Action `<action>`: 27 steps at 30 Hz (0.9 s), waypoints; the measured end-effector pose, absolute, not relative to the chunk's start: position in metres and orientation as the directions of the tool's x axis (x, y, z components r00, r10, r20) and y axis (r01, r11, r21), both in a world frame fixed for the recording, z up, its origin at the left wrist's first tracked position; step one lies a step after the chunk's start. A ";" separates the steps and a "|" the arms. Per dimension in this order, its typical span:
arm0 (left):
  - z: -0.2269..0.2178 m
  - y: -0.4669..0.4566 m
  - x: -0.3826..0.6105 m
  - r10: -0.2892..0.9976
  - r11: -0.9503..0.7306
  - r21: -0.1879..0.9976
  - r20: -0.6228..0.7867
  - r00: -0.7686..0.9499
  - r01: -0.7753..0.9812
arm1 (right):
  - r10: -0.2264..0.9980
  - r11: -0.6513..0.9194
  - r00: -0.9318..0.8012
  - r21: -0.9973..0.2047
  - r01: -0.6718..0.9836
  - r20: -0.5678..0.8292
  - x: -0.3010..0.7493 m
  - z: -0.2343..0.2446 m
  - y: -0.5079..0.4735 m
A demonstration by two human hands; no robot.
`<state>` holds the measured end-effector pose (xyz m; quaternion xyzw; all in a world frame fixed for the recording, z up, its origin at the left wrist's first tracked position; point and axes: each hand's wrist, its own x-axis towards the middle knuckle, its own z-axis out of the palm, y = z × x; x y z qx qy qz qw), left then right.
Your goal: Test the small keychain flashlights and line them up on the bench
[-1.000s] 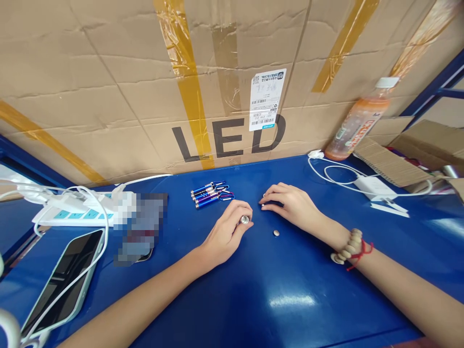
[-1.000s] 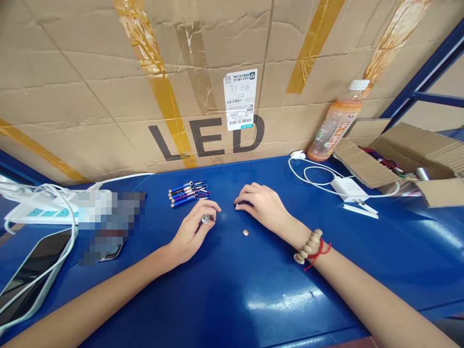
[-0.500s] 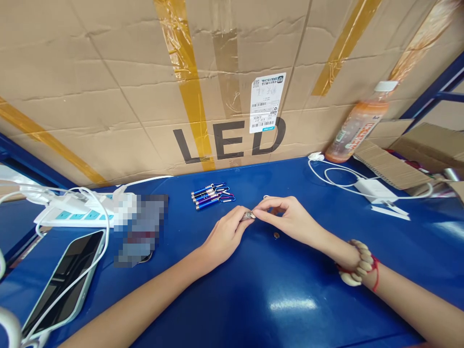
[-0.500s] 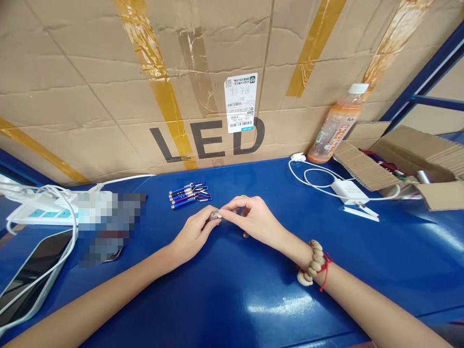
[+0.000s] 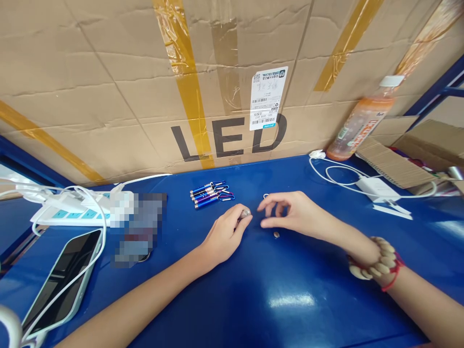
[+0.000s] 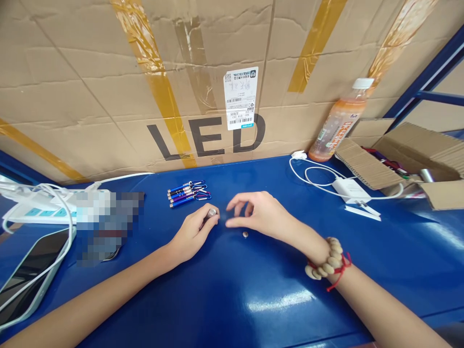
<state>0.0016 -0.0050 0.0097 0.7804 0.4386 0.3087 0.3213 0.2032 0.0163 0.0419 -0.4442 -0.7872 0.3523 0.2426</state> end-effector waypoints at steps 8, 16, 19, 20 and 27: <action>0.012 -0.006 0.002 0.898 -0.394 0.774 0.209 0.388 0.496 | 0.800 0.335 -0.591 -0.736 0.588 -0.107 0.210 0.037 0.019; 0.008 -0.005 0.001 0.879 -0.427 0.761 0.222 0.422 0.489 | 0.872 0.444 -0.413 -0.781 0.440 0.264 0.189 0.031 0.011; 0.007 -0.005 0.001 0.854 -0.473 0.727 0.238 0.463 0.497 | 0.853 0.521 -0.285 -0.759 0.391 0.438 0.183 0.033 0.003; 0.006 -0.005 0.001 0.844 -0.491 0.714 0.248 0.476 0.499 | 0.839 0.543 -0.277 -0.747 0.383 0.468 0.181 0.034 0.000; 0.008 -0.006 0.001 0.830 -0.503 0.690 0.218 0.513 0.520 | 0.713 0.696 -0.282 -0.601 0.392 0.642 0.178 0.035 -0.006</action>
